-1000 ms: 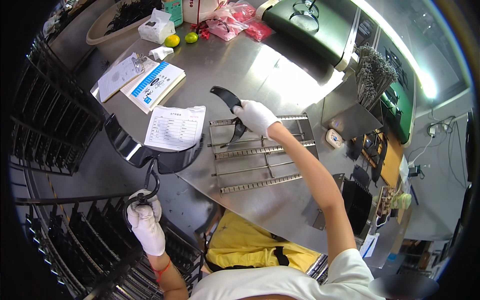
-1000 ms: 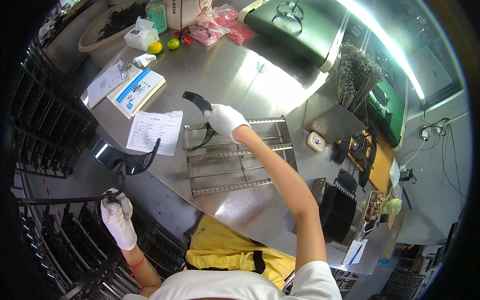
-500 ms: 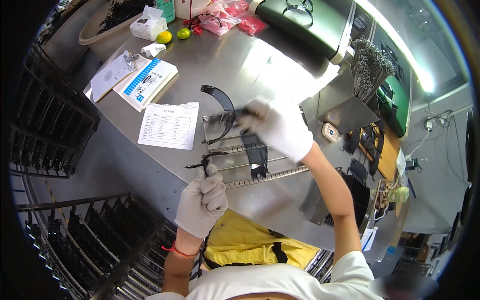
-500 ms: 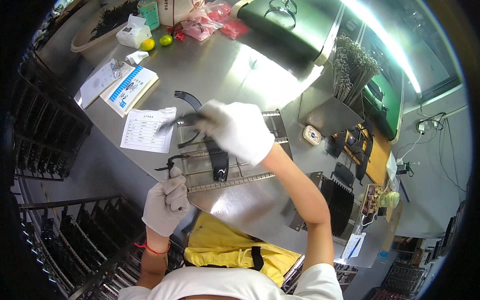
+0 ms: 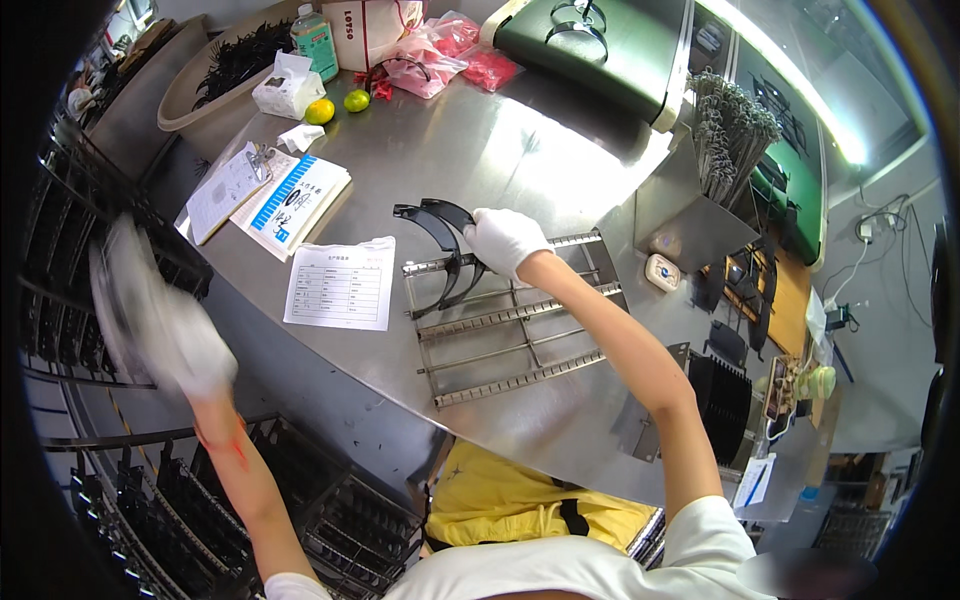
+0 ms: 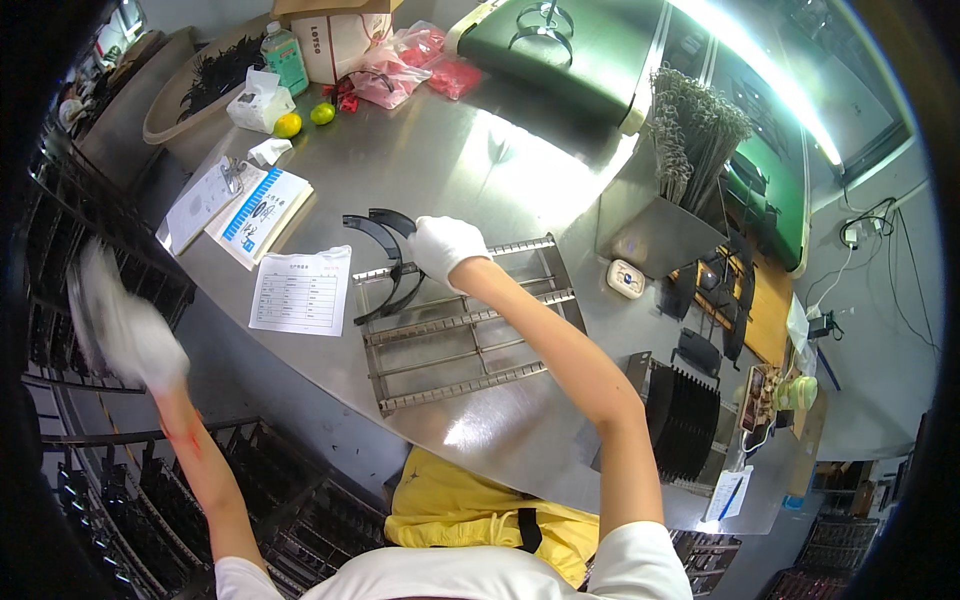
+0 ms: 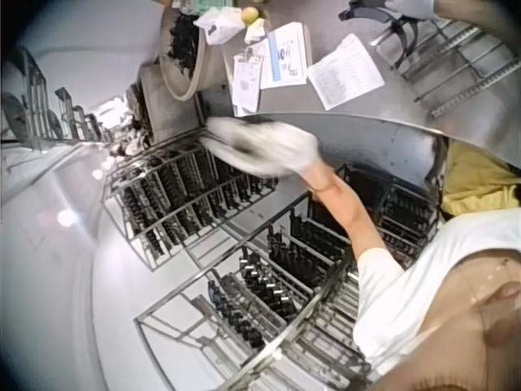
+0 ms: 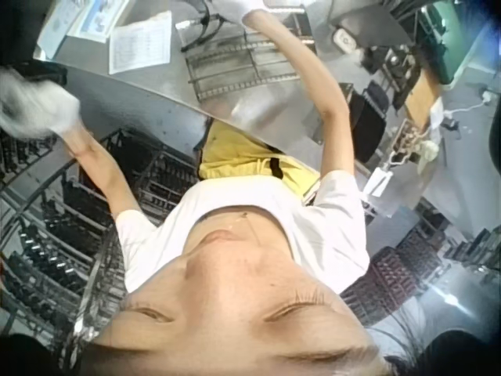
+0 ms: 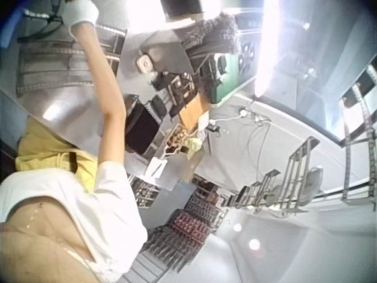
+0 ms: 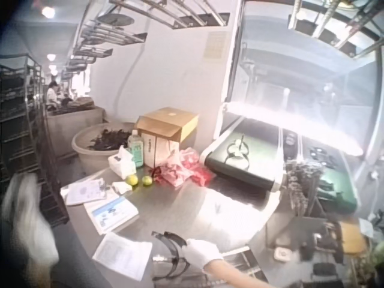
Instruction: The person places black curved plastic pieces onto a metal rack one by one, then moves the filled rack to a nearby storage rack. The person repeats the process with a second rack, handling the parts by hand.
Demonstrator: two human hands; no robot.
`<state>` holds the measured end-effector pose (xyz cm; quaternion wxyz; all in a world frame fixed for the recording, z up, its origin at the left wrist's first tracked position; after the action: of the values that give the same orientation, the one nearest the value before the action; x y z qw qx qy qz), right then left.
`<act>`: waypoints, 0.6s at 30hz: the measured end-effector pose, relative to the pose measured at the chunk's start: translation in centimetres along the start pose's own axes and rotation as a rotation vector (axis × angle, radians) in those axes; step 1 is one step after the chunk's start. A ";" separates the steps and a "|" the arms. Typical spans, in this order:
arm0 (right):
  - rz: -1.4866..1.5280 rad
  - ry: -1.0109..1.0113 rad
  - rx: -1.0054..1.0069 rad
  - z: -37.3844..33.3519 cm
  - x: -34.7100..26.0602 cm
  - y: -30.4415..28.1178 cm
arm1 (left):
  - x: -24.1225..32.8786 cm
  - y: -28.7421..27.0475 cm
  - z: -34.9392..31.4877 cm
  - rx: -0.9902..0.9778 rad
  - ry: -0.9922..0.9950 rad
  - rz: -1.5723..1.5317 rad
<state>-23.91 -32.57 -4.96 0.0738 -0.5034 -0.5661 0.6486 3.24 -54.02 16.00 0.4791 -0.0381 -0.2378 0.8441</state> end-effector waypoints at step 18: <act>-0.408 -0.096 0.902 21.9 11.4 -22.8 | 0.5 13.4 -26.3 -0.653 -0.715 -0.282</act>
<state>-56.39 -31.51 3.76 0.3834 -0.2698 -0.3189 0.8237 0.05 -49.70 -13.06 0.4402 0.1381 -0.6417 0.6127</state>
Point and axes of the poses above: each hand's wrist, its own z-axis towards the middle knuckle, its own y-axis out of the palm, x = y × z, the point moved 7 cm from there along z, towards the middle knuckle, and after that the axes turned 15 degrees about z, right-handed, at the moved point
